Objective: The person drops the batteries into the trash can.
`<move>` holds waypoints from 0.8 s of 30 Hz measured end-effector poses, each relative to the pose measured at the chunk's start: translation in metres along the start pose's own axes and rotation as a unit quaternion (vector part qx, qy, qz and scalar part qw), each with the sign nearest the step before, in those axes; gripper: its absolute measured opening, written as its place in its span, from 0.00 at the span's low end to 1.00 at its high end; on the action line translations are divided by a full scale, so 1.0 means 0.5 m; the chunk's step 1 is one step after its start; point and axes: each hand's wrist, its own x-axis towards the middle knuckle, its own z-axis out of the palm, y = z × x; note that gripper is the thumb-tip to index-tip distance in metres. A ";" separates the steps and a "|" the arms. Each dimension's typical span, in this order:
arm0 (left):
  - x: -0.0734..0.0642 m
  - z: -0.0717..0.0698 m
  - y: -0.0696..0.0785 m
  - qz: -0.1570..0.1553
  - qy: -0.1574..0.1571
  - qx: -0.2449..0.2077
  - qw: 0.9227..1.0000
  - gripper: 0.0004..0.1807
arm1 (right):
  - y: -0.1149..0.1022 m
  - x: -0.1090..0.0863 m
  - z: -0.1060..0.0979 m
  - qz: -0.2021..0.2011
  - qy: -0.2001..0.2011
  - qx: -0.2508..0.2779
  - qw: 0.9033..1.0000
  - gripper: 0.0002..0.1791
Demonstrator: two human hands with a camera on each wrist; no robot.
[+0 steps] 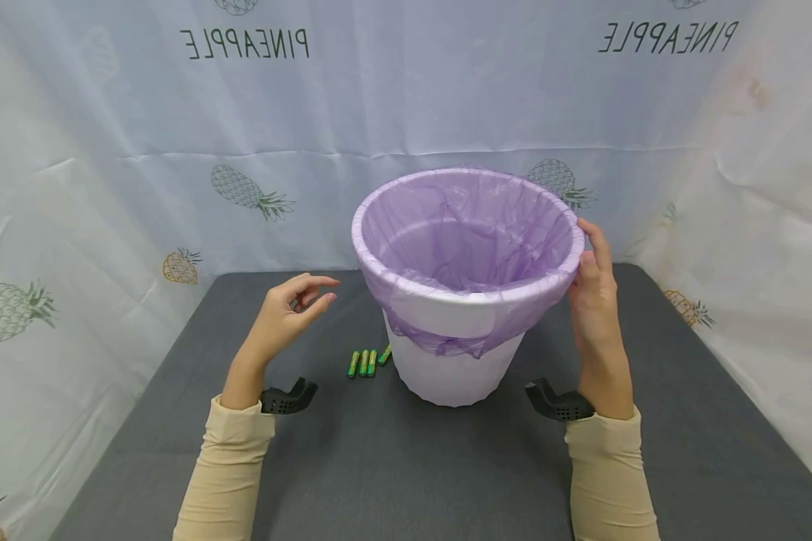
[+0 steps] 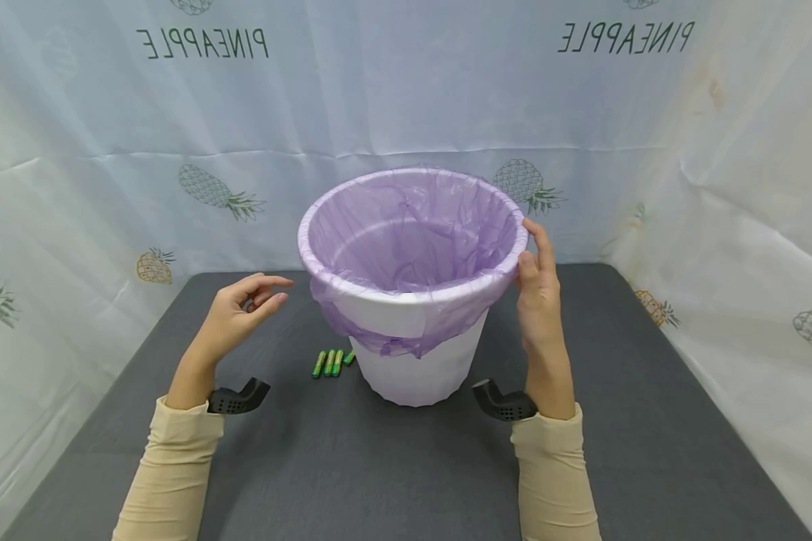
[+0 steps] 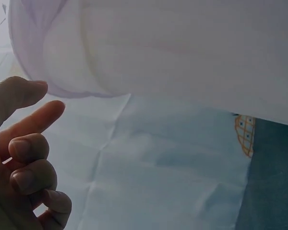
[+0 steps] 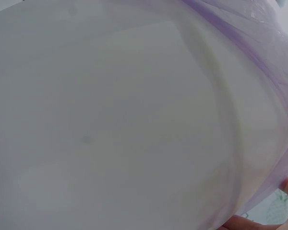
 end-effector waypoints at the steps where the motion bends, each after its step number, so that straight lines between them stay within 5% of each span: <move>1: -0.003 0.002 -0.004 -0.002 -0.001 0.000 1.000 0.12 | 0.000 0.000 0.000 -0.001 -0.004 0.001 1.000 0.28; 13: -0.027 0.002 -0.030 -0.043 -0.016 0.001 0.999 0.10 | -0.002 0.001 -0.001 -0.003 -0.022 0.009 1.000 0.26; 24: -0.036 0.016 -0.063 -0.109 -0.070 -0.020 0.991 0.11 | -0.005 -0.002 0.000 0.001 -0.015 -0.005 1.000 0.26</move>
